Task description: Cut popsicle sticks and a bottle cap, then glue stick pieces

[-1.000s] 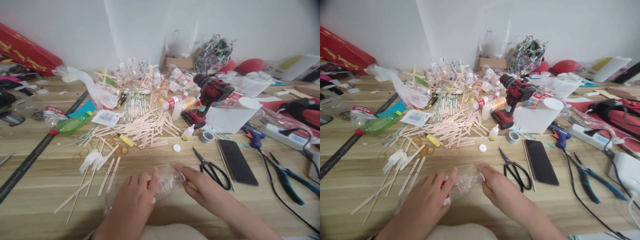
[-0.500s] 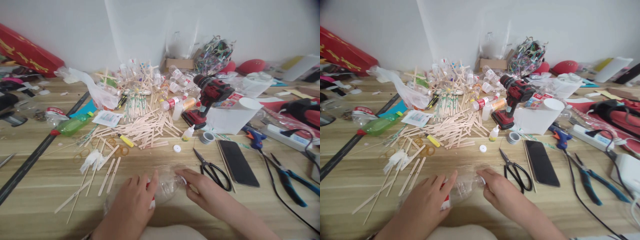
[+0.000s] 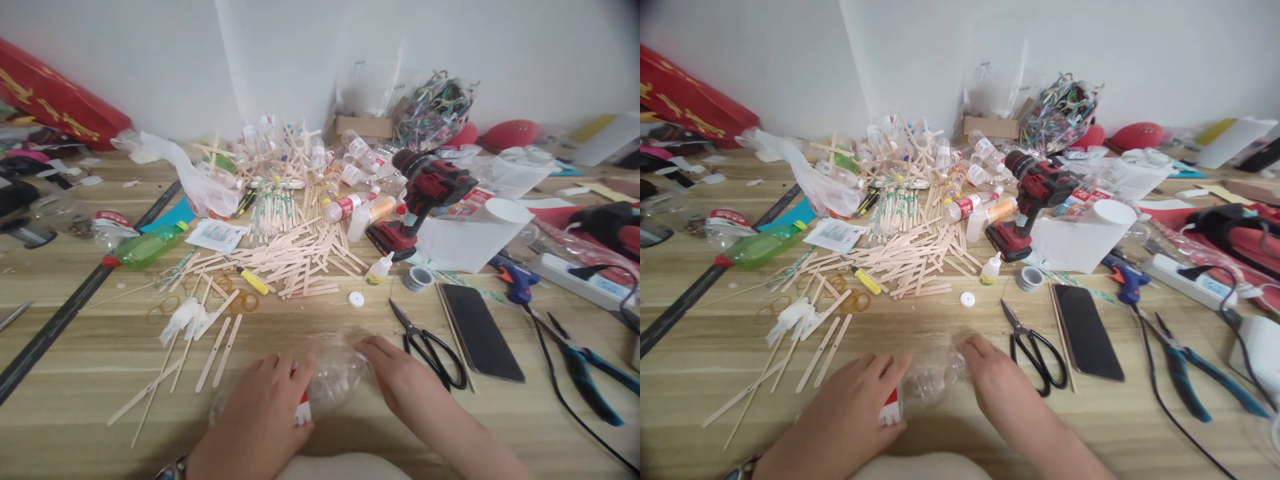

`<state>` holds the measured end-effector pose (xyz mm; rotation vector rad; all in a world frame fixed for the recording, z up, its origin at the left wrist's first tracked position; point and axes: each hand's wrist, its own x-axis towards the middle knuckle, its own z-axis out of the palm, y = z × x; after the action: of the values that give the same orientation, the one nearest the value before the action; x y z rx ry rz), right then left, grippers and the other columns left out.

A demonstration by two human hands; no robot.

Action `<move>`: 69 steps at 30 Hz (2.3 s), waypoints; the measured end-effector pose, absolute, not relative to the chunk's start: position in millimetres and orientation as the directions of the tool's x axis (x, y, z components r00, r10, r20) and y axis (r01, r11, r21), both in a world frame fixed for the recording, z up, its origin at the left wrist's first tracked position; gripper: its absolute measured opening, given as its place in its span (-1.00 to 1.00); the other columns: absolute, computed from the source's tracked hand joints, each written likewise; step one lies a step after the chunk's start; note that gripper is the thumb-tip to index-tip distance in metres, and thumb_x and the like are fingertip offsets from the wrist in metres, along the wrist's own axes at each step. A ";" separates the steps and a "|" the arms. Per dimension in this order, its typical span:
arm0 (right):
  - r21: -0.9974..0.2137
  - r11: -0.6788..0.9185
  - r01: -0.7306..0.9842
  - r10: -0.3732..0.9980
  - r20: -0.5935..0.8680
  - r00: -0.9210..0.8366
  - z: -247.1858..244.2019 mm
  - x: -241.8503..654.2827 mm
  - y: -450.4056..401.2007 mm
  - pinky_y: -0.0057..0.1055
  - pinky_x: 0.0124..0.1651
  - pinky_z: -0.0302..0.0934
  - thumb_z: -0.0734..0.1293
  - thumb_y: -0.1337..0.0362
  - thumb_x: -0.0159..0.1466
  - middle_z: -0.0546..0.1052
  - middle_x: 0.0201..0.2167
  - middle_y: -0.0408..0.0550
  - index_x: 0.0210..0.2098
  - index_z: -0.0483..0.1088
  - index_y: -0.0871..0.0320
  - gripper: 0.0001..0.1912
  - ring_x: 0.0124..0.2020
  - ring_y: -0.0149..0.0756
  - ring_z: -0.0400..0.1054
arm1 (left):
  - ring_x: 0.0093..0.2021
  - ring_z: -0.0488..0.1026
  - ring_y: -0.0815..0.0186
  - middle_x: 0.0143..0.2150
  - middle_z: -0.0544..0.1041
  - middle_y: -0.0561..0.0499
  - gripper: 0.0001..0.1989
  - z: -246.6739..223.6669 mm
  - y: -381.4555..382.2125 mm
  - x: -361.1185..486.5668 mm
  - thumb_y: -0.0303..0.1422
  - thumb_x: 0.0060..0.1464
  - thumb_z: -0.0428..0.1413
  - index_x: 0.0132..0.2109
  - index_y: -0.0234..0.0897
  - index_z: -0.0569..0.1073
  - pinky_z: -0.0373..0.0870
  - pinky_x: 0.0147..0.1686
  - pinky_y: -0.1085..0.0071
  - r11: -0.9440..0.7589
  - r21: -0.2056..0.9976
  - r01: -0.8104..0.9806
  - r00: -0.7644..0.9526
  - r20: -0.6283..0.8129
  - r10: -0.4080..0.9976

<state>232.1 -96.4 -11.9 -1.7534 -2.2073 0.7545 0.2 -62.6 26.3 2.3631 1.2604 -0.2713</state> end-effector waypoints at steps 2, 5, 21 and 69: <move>-0.523 0.144 0.840 0.959 -0.136 -0.249 -12.8 232.9 -95.1 -0.21 0.05 0.30 0.04 0.58 0.20 0.47 -0.04 0.18 0.00 0.39 0.22 -0.51 -0.01 -0.16 0.42 | -0.07 0.47 0.01 -0.07 0.54 -0.11 -0.34 24.8 -62.2 -2.5 -0.37 -0.06 0.20 0.23 -0.13 0.31 0.42 -0.08 0.09 -0.452 0.339 0.825 0.559 -0.371 0.742; -0.602 0.156 0.783 0.953 -0.116 -0.279 -8.9 232.5 -94.2 -0.30 0.01 0.32 0.05 0.51 0.25 0.50 -0.08 0.14 0.02 0.37 0.23 -0.56 -0.04 -0.21 0.43 | -0.07 0.48 0.02 -0.07 0.54 -0.10 -0.37 21.6 -61.4 -5.5 -0.36 -0.08 0.19 0.20 -0.13 0.34 0.42 -0.09 0.09 -0.412 0.377 0.829 0.540 -0.352 0.764; -0.782 -0.057 0.621 0.990 -0.126 -0.069 -19.8 238.1 -93.7 -0.36 -0.27 0.38 0.11 0.27 0.33 0.54 -0.31 0.01 0.05 0.33 0.17 -0.64 -0.33 -0.25 0.47 | 0.06 0.44 0.02 0.10 0.49 -0.18 -0.28 22.6 -55.2 -7.3 -0.31 -0.05 0.17 0.29 -0.19 0.23 0.37 0.02 0.09 -0.350 0.395 0.849 0.498 -0.381 0.779; -0.272 -0.223 0.936 0.967 0.059 0.247 -18.7 289.4 -63.6 -0.32 -0.38 0.24 0.19 0.22 0.32 0.58 -0.26 -0.01 -0.20 0.46 0.09 -0.78 -0.36 -0.15 0.49 | 0.12 0.43 0.03 0.21 0.42 -0.18 -0.32 5.3 -47.1 -30.0 -0.19 0.03 0.05 0.30 -0.21 0.17 0.35 0.02 0.16 -0.117 0.395 0.911 0.270 -0.359 0.894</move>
<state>289.4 -63.6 -18.7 -2.2696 -1.7769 0.1777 -30.0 -47.1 5.3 2.0060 1.6220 -0.0427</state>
